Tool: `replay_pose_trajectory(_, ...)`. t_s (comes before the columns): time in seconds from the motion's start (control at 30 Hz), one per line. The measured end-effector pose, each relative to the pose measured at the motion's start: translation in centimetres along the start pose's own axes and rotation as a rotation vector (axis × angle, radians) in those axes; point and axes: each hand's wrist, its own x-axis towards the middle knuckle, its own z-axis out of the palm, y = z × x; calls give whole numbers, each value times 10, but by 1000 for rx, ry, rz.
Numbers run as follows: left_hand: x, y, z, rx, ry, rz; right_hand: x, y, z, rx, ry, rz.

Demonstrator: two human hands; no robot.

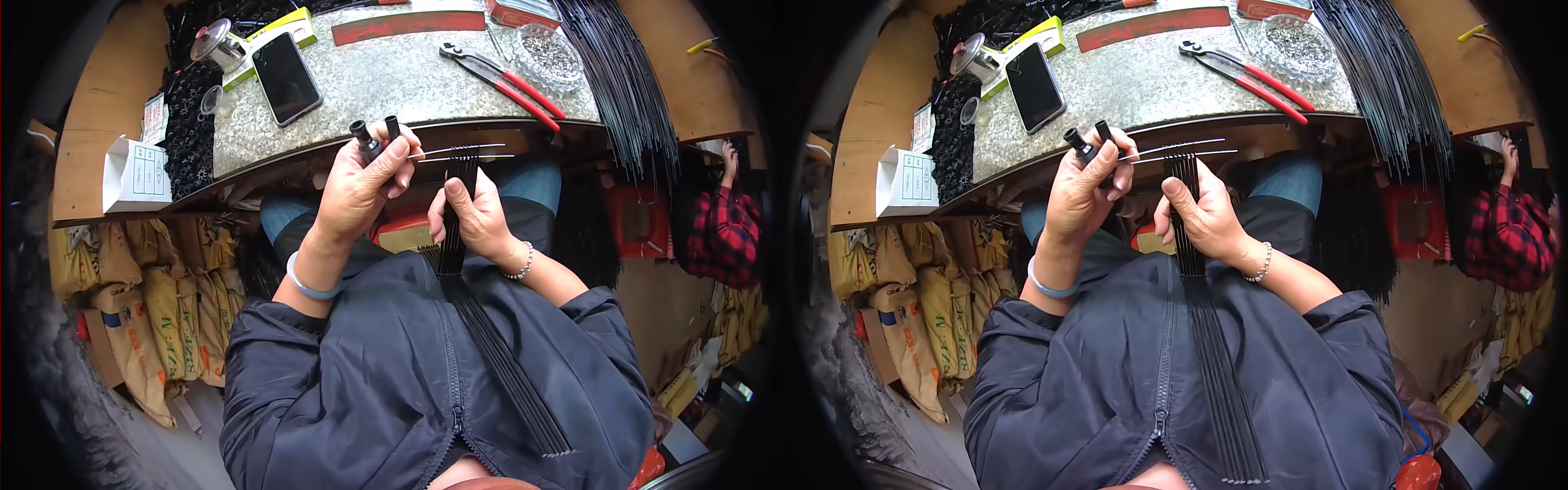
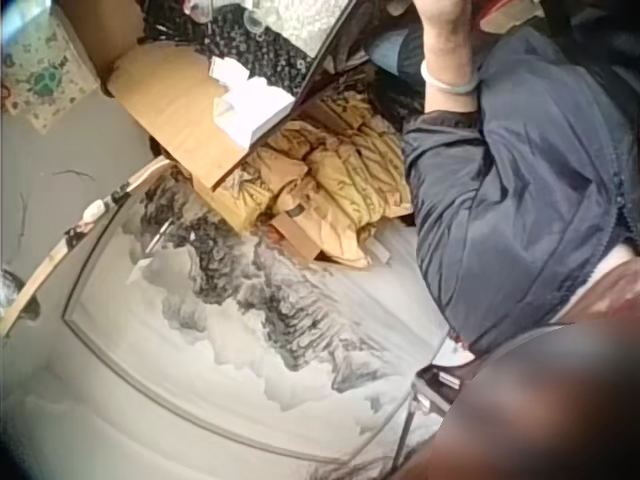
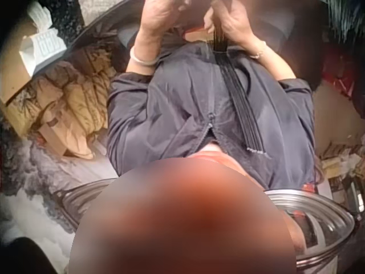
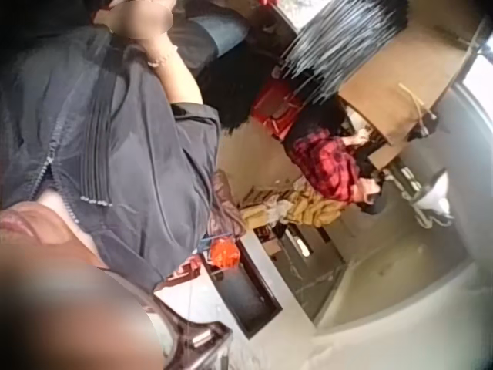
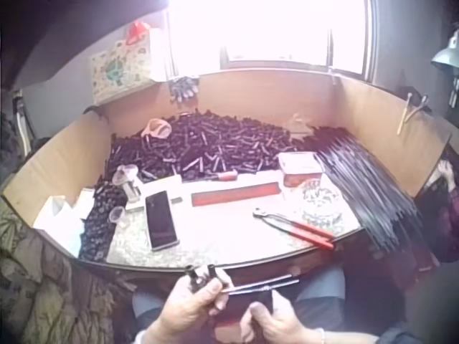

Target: Assembling bundles of black rods into plastic housings using pliers at a factory workbench.

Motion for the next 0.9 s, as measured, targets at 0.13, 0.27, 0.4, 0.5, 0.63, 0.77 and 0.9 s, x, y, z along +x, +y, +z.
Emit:
replay_pose_trajectory(0.13,5,-1,3,-92,-18,-6,1,1,-3,2,6,16)
replay_pose_trajectory(0.27,5,-4,-10,-190,32,-75,1,2,-4,24,17,19)
replay_pose_trajectory(0.4,9,-7,-11,-220,30,-93,4,2,-3,22,-2,16)
replay_pose_trajectory(0.5,12,-7,-6,-249,31,-114,3,2,-2,38,-3,34)
replay_pose_trajectory(0.63,16,-6,-4,-238,13,-120,4,1,-2,9,-15,25)
replay_pose_trajectory(0.77,19,-8,0,-170,25,-93,5,0,0,36,-9,36)
replay_pose_trajectory(0.9,21,-11,1,-174,-2,-65,8,-5,6,66,4,41)
